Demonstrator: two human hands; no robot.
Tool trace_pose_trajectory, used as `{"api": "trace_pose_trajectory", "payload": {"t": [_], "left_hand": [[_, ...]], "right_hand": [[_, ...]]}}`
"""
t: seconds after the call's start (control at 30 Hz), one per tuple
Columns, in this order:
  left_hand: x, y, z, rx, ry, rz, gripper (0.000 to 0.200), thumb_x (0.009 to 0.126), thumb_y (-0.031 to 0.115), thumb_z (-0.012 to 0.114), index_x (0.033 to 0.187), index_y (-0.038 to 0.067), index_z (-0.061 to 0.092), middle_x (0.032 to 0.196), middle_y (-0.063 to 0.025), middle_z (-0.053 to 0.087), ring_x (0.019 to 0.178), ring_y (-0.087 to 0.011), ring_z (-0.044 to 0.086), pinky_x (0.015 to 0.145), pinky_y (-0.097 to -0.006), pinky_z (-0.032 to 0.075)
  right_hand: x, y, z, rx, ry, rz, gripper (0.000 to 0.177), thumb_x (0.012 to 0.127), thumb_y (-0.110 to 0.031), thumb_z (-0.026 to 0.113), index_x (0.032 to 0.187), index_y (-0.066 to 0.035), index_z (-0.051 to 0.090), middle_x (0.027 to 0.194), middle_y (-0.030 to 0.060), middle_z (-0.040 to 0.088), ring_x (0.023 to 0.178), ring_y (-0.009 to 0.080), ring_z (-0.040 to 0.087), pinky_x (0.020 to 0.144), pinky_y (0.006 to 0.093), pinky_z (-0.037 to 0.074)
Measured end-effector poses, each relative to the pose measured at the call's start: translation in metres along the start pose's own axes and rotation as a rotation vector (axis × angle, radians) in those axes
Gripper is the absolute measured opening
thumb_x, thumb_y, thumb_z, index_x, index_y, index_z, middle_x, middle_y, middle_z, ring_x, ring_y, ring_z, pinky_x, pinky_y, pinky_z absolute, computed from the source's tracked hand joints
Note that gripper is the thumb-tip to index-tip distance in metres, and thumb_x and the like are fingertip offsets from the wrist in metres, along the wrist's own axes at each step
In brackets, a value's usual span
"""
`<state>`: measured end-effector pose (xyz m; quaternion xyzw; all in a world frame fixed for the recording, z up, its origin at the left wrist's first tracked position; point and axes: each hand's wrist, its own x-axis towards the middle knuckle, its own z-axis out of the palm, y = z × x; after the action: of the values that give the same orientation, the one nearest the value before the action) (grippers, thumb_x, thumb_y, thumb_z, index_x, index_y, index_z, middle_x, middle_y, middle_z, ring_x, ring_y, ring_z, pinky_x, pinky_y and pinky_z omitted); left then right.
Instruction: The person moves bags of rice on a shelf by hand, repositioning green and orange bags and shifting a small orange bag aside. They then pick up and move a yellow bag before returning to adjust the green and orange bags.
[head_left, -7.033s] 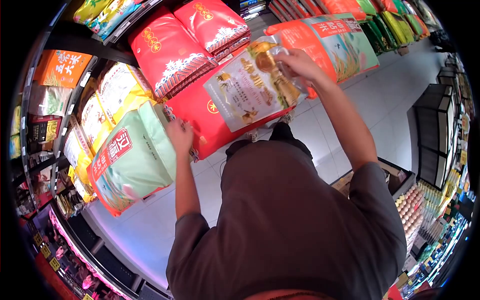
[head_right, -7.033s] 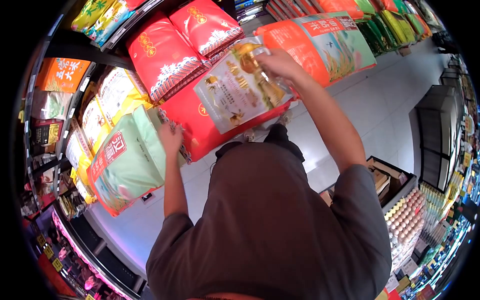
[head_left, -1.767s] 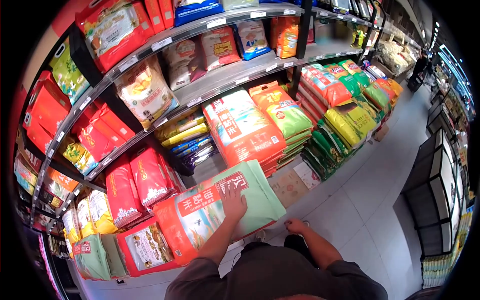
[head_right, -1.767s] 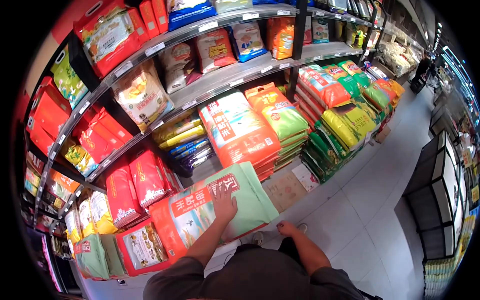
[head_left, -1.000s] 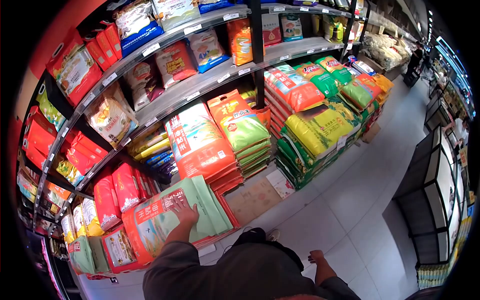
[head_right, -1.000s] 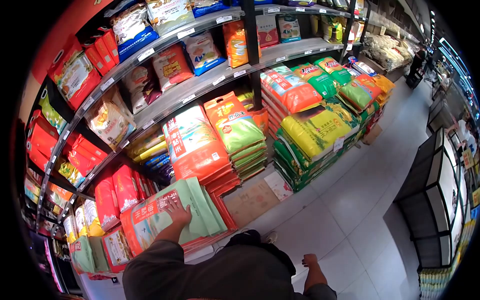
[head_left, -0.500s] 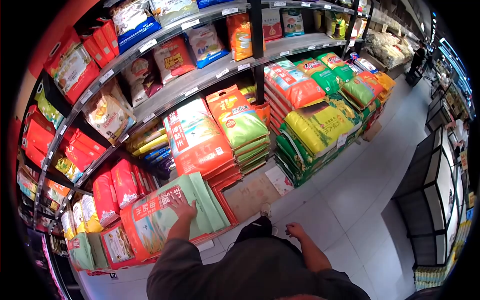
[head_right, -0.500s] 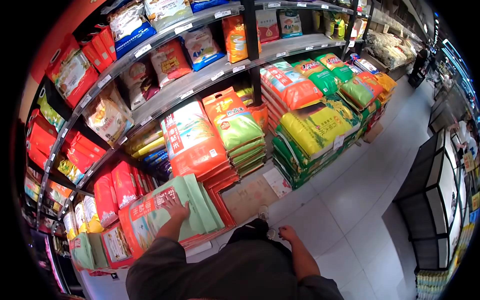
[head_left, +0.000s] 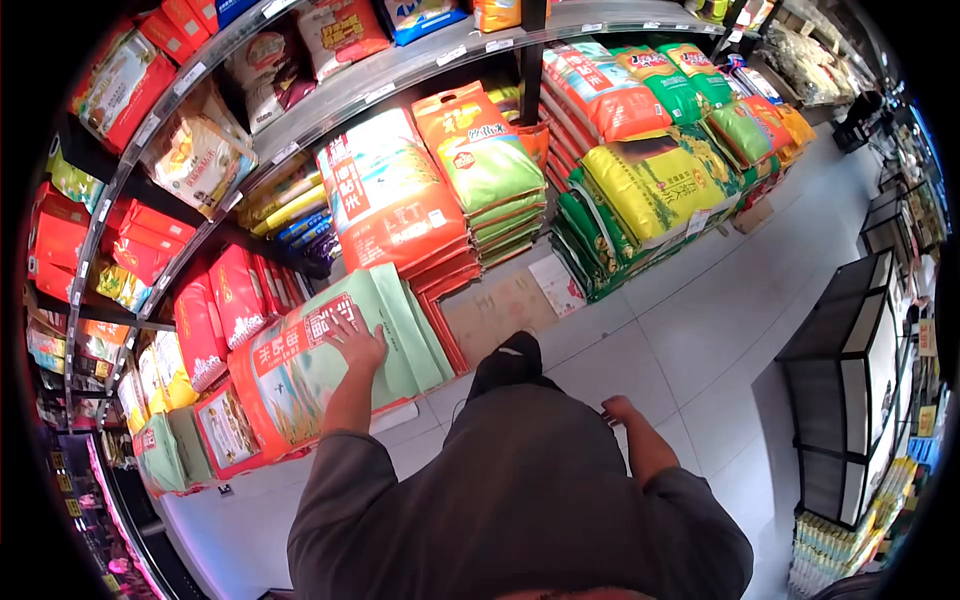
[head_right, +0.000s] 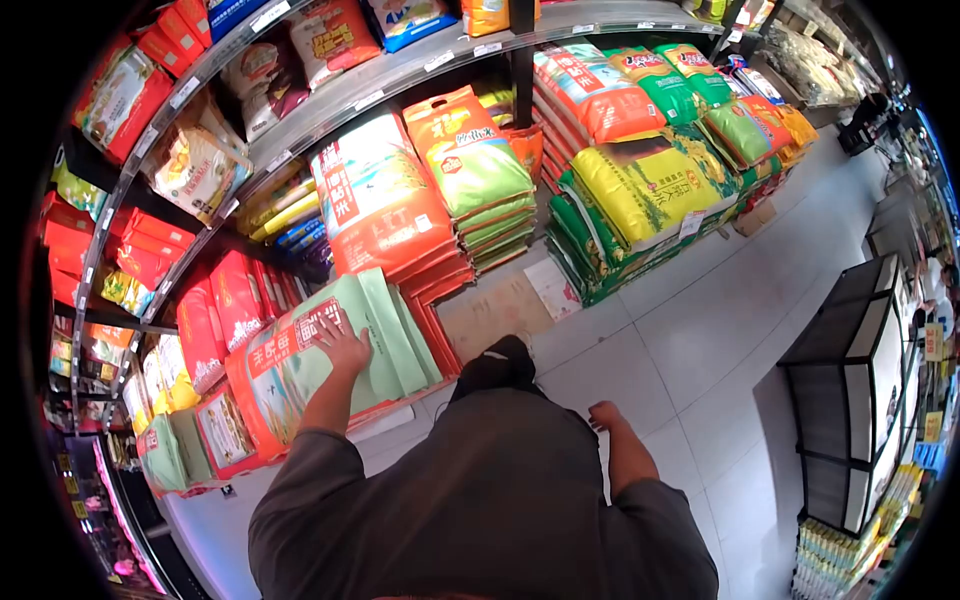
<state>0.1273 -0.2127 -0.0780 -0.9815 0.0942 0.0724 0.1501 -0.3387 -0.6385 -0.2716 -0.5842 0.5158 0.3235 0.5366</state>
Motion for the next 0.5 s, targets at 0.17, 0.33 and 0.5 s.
{"api": "trace_pose_trajectory", "payload": {"t": [0.17, 0.33, 0.5], "left_hand": [[0.003, 0.004, -0.002, 0.001, -0.025, -0.008, 0.08, 0.094, 0.058, 0.031, 0.153, 0.007, 0.011, 0.154, -0.0315, -0.003, 0.142, -0.0513, -0.006, 0.105, -0.0726, -0.002], [0.001, 0.008, -0.007, 0.055, -0.038, -0.024, 0.08, 0.094, 0.059, 0.03, 0.153, 0.007, 0.011, 0.155, -0.0311, -0.002, 0.142, -0.0501, -0.004, 0.106, -0.0717, -0.002], [0.005, 0.009, -0.004, 0.03, 0.044, -0.017, 0.079, 0.094, 0.056, 0.035, 0.152, 0.006, 0.016, 0.154, -0.0328, 0.003, 0.143, -0.0486, -0.001, 0.107, -0.0706, -0.001]], "right_hand": [[0.015, -0.07, -0.043, -0.075, 0.029, -0.12, 0.033, 0.089, -0.028, 0.058, 0.11, -0.003, 0.061, 0.095, 0.0166, 0.068, 0.074, 0.0266, 0.068, 0.063, 0.0421, 0.056], [0.035, -0.171, -0.087, -0.112, 0.075, -0.268, 0.032, 0.09, -0.031, 0.057, 0.106, -0.004, 0.062, 0.087, 0.0117, 0.068, 0.072, 0.0216, 0.067, 0.058, 0.0364, 0.054], [0.063, -0.275, -0.133, -0.177, 0.122, -0.451, 0.027, 0.09, -0.026, 0.055, 0.104, -0.005, 0.064, 0.083, 0.0094, 0.068, 0.068, 0.0172, 0.065, 0.056, 0.033, 0.053]]}}
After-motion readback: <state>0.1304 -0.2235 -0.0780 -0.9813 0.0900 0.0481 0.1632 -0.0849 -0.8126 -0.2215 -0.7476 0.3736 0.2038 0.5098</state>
